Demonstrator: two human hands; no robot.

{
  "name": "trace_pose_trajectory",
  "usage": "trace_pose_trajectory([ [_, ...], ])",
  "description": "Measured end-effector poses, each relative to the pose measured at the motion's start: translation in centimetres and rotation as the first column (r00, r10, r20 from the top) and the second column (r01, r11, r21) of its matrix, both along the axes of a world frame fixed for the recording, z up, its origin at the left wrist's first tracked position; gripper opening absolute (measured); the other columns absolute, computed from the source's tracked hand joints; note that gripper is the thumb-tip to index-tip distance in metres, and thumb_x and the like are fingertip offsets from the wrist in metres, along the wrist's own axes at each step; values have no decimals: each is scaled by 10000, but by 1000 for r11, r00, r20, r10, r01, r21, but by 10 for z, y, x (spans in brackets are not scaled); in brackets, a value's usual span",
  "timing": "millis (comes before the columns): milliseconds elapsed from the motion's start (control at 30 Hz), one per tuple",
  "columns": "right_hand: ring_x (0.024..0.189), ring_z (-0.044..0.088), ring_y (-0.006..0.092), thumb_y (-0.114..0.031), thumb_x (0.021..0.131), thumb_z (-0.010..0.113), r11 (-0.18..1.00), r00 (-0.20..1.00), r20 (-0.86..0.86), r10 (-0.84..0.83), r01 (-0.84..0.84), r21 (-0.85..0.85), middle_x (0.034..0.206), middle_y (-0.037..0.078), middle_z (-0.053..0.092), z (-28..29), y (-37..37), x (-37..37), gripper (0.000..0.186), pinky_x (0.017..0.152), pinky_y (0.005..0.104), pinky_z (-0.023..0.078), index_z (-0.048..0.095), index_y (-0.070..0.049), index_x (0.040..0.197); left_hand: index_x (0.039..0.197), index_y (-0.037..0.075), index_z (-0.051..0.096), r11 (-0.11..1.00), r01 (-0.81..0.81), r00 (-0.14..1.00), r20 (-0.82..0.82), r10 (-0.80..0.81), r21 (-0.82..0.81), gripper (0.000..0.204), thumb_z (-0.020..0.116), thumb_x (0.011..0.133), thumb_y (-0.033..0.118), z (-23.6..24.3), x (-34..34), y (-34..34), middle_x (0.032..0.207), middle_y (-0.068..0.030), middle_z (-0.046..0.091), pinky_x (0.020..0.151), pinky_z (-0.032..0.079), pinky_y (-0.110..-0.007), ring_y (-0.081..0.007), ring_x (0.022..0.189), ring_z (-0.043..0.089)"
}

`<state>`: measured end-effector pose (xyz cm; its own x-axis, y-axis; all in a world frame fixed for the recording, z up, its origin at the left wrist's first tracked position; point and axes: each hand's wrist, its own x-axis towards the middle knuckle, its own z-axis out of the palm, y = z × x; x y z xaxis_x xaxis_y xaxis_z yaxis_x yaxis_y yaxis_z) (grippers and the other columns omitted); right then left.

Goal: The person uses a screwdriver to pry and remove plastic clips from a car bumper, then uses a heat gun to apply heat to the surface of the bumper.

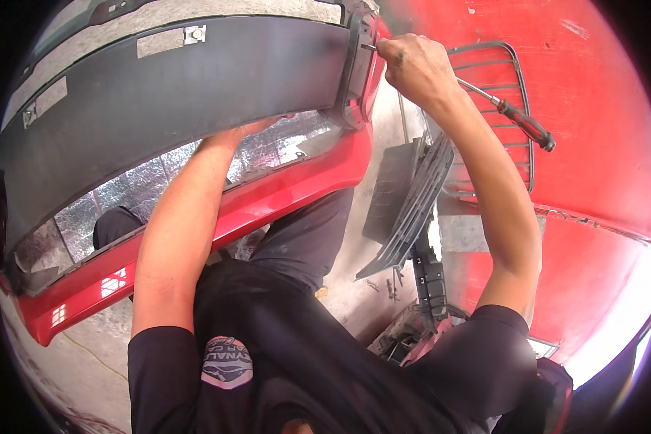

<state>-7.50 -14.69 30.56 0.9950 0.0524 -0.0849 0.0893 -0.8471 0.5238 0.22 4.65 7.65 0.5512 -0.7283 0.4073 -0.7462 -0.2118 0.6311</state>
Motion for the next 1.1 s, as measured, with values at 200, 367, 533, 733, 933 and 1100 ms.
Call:
trace_pose_trajectory([
  [200,829,672,403,-56,818,550,997,991,-111,-77,77,-6,850,193,687,-3,8,5,262,711,508,538,703,-105,1024,1130,142,693,1000,1,1000,-9,-1,-13,348,747,854,348,12,-3,3,1057,-38,701,852,518,-397,-215,958,631],
  [367,824,672,401,-46,819,545,998,992,-109,-59,58,-9,837,198,682,-11,4,11,246,701,511,535,697,-98,1005,1094,121,676,925,144,788,-525,-322,-352,304,736,865,312,-24,3,-16,1026,-29,688,826,518,-364,-183,924,617],
  [533,821,671,398,-43,818,545,997,987,-139,-77,77,-6,824,203,675,-14,-2,5,214,693,511,532,685,-84,975,1105,98,646,898,192,811,-451,-372,-396,313,714,887,312,-26,-2,-19,1027,-30,674,805,519,-335,-152,931,600],
  [733,769,659,404,-45,768,596,998,990,-134,-33,26,-50,785,175,660,-15,5,14,185,672,505,533,675,-78,932,1228,127,638,749,37,645,-557,-523,-661,431,706,900,398,-56,-6,-28,1172,-36,660,884,511,-352,-176,1049,598],
  [933,742,655,398,-38,737,617,996,989,-142,-35,24,-81,749,169,646,-12,9,7,145,645,502,532,647,-67,876,1244,149,639,997,-12,1000,10,13,-75,471,714,883,443,-24,-5,-11,1172,-35,661,887,506,-380,-198,1055,598],
  [1100,755,660,400,-36,744,608,995,988,-153,-33,19,-93,739,179,647,-14,11,10,132,651,504,531,637,-64,869,1090,116,670,840,430,755,-378,-536,-331,404,748,843,427,16,20,18,990,-39,676,770,504,-399,-203,870,597],
])
